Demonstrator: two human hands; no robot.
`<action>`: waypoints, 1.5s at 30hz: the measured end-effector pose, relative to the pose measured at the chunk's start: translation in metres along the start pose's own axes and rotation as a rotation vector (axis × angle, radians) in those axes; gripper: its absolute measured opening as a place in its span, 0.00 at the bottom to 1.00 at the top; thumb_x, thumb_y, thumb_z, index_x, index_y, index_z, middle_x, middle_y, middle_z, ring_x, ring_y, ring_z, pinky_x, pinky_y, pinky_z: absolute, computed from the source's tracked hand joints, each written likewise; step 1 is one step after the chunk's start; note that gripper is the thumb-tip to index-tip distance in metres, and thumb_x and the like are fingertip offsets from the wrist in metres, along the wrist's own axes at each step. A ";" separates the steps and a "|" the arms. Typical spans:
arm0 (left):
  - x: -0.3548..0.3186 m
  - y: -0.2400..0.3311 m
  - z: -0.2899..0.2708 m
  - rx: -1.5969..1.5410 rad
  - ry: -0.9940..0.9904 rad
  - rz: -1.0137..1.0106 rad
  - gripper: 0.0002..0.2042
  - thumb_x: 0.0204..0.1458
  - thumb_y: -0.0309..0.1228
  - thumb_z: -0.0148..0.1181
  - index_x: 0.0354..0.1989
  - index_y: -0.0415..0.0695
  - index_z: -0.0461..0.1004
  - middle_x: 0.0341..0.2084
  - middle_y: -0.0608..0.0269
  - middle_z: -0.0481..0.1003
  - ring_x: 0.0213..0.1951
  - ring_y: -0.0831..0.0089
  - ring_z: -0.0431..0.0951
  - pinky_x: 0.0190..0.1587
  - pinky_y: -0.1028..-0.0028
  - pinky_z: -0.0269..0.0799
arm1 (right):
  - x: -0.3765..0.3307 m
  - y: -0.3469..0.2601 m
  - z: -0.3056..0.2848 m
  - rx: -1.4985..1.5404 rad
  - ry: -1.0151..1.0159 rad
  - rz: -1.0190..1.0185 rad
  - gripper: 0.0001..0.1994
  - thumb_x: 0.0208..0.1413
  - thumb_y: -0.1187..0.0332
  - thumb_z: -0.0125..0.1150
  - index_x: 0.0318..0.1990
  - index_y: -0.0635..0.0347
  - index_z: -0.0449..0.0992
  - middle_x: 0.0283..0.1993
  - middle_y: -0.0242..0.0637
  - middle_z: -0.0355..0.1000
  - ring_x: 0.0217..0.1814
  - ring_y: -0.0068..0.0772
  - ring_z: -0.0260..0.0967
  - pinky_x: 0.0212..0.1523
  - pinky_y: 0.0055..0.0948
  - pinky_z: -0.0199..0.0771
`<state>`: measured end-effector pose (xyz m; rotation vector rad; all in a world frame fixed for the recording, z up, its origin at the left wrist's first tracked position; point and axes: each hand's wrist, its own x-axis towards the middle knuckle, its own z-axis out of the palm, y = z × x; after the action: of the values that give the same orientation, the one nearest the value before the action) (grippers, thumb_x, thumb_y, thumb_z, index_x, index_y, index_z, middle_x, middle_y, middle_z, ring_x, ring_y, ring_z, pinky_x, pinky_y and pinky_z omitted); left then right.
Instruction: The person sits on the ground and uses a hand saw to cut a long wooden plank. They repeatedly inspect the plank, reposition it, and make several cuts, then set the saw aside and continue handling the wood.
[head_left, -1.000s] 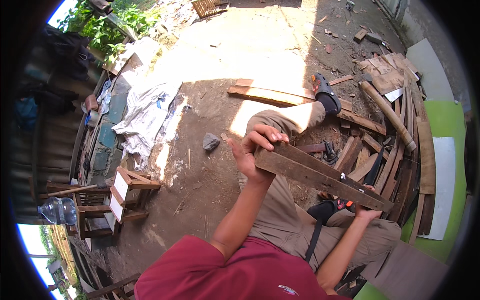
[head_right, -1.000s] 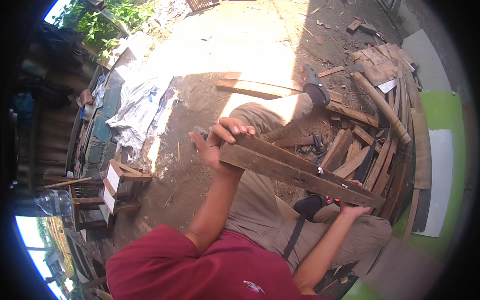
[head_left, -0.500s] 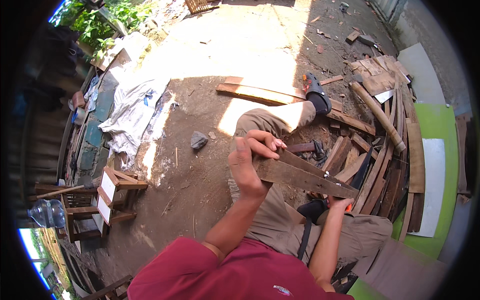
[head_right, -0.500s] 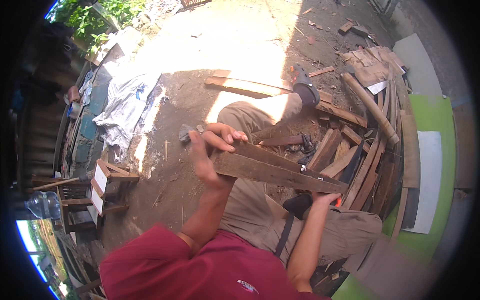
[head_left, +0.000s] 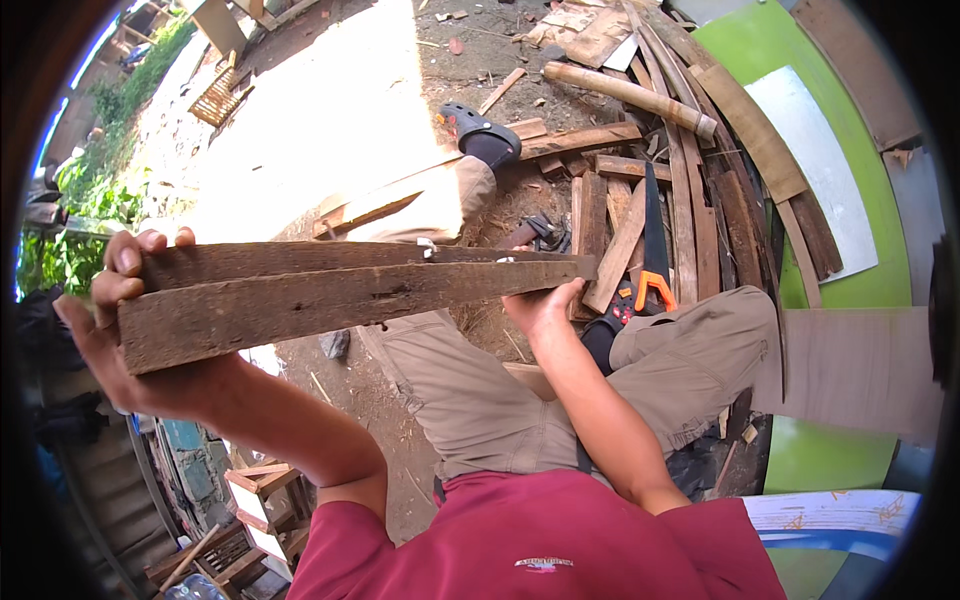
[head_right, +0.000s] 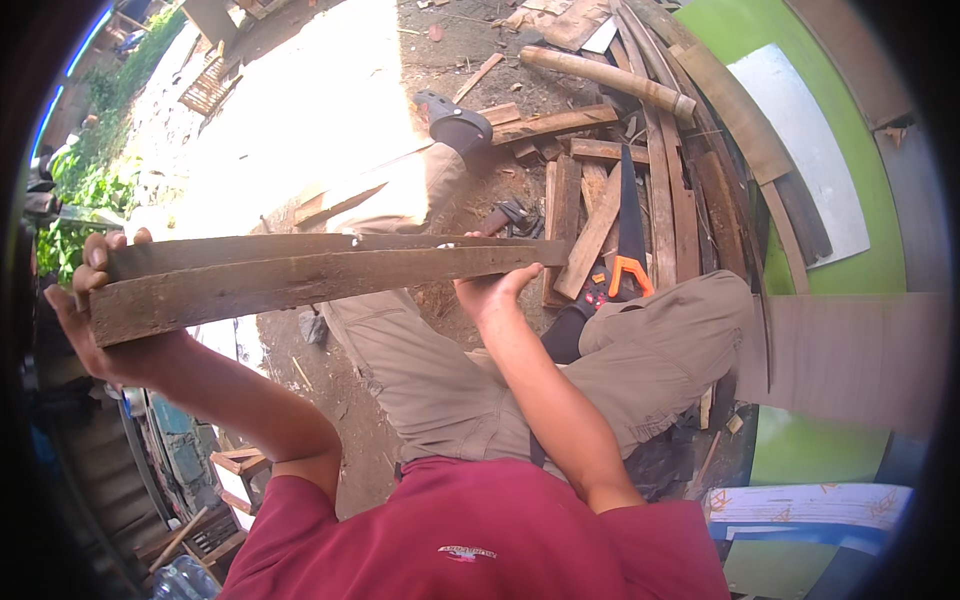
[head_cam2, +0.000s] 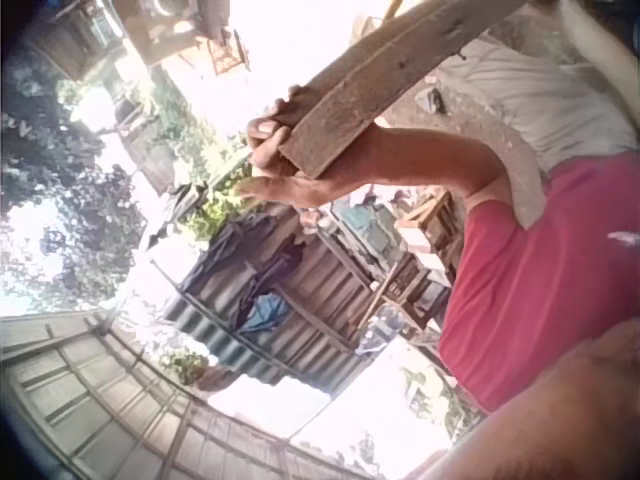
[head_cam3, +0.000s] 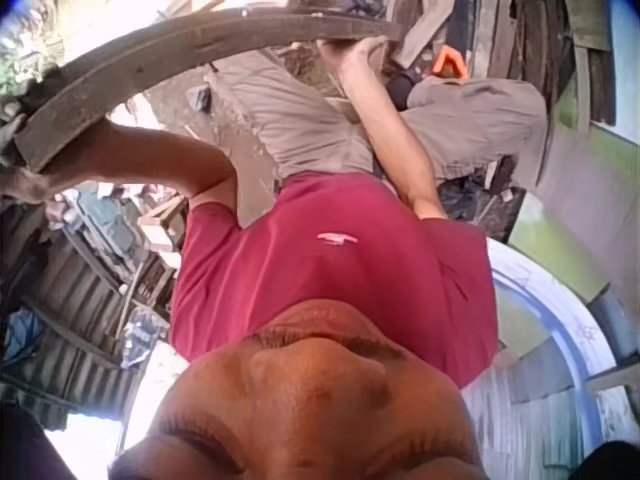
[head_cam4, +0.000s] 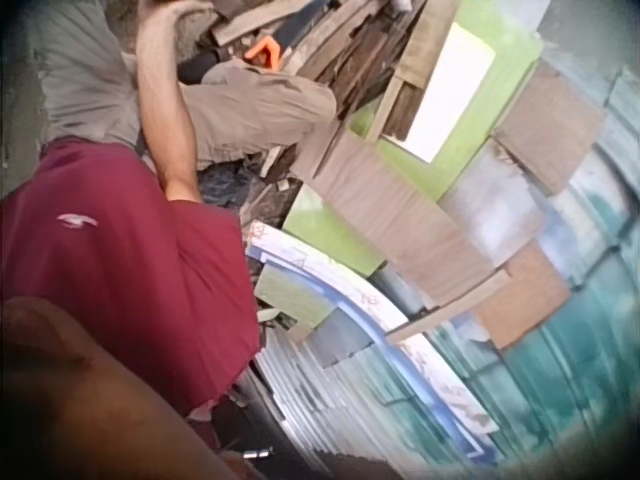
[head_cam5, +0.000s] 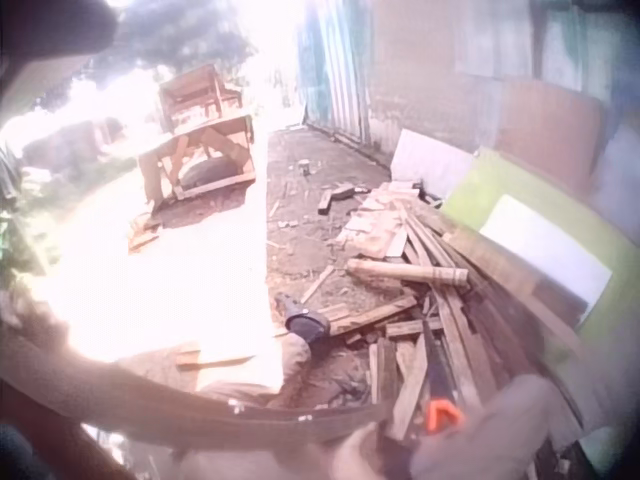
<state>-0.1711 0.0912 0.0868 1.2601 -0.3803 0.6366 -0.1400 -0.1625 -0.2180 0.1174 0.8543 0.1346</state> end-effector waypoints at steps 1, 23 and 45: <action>0.005 0.008 0.002 -0.013 -0.043 -0.006 0.30 0.68 0.45 0.28 0.29 0.38 0.77 0.35 0.54 0.66 0.42 0.58 0.70 0.48 0.55 0.68 | 0.001 0.007 -0.004 0.018 0.006 0.023 0.51 0.52 0.21 0.19 0.48 0.60 0.74 0.44 0.40 0.77 0.47 0.39 0.76 0.52 0.42 0.77; -0.016 -0.079 0.091 0.420 0.329 0.045 0.28 0.69 0.45 0.38 0.22 0.35 0.70 0.29 0.52 0.68 0.32 0.65 0.75 0.36 0.65 0.78 | 0.054 -0.035 -0.099 -0.863 0.312 0.239 0.44 0.56 0.24 0.26 0.39 0.63 0.71 0.32 0.45 0.73 0.34 0.44 0.74 0.37 0.45 0.75; -0.023 -0.068 0.080 0.480 0.305 0.012 0.40 0.69 0.50 0.19 0.20 0.33 0.73 0.31 0.55 0.73 0.35 0.69 0.73 0.45 0.71 0.68 | 0.078 -0.038 -0.095 -1.180 0.090 -0.381 0.22 0.62 0.48 0.56 0.35 0.60 0.82 0.33 0.30 0.77 0.33 0.24 0.70 0.37 0.25 0.66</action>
<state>-0.1398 -0.0023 0.0441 1.5840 0.0246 0.9520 -0.1589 -0.1822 -0.3438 -1.1550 0.7581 0.2661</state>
